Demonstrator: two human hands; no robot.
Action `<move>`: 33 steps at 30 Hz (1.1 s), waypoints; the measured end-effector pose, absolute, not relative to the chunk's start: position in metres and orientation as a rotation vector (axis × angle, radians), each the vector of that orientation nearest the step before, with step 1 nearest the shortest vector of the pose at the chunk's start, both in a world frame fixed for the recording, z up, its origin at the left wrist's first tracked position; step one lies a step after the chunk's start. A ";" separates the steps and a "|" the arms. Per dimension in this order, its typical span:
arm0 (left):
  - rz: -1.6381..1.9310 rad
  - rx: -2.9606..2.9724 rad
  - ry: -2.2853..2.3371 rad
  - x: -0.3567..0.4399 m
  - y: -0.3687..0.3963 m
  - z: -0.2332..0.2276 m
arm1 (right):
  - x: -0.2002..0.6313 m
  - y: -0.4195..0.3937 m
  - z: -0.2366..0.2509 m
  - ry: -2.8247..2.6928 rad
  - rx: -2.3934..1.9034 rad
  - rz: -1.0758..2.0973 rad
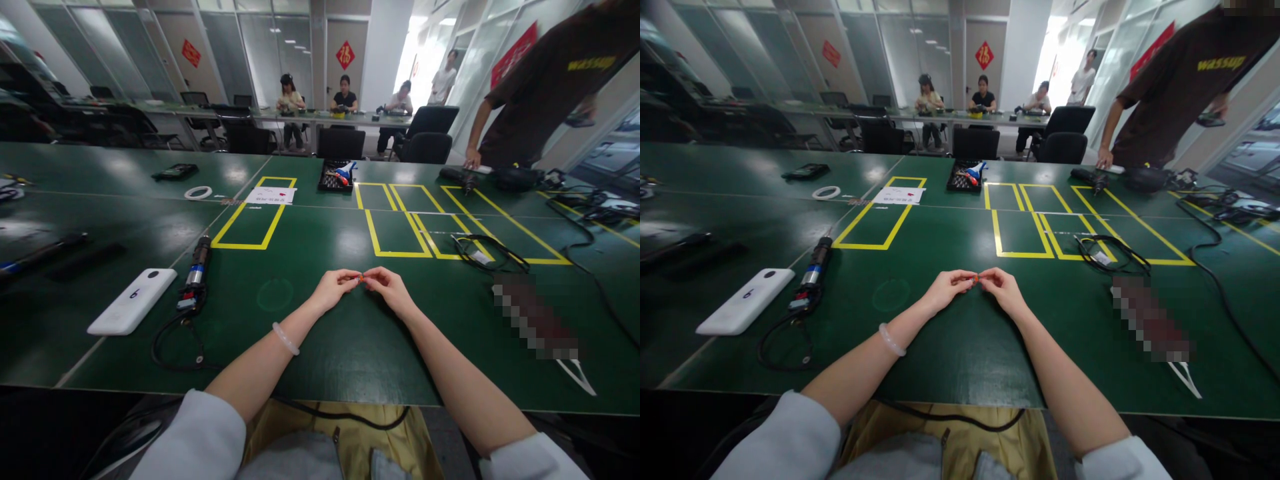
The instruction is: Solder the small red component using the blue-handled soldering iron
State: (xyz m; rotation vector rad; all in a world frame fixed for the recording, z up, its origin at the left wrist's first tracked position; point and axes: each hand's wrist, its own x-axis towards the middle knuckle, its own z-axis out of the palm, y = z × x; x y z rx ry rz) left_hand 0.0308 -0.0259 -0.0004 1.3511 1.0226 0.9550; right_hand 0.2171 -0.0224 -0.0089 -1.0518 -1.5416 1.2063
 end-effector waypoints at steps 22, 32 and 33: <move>0.969 1.263 1.034 0.032 -0.025 0.004 | 0.432 -0.061 -0.004 -1.201 -2.203 -0.525; 0.962 1.247 1.035 0.031 -0.027 0.008 | 0.430 -0.060 -0.004 -1.251 -2.248 -0.497; 0.960 1.248 1.036 0.031 -0.027 0.008 | 0.429 -0.060 -0.002 -1.246 -2.235 -0.506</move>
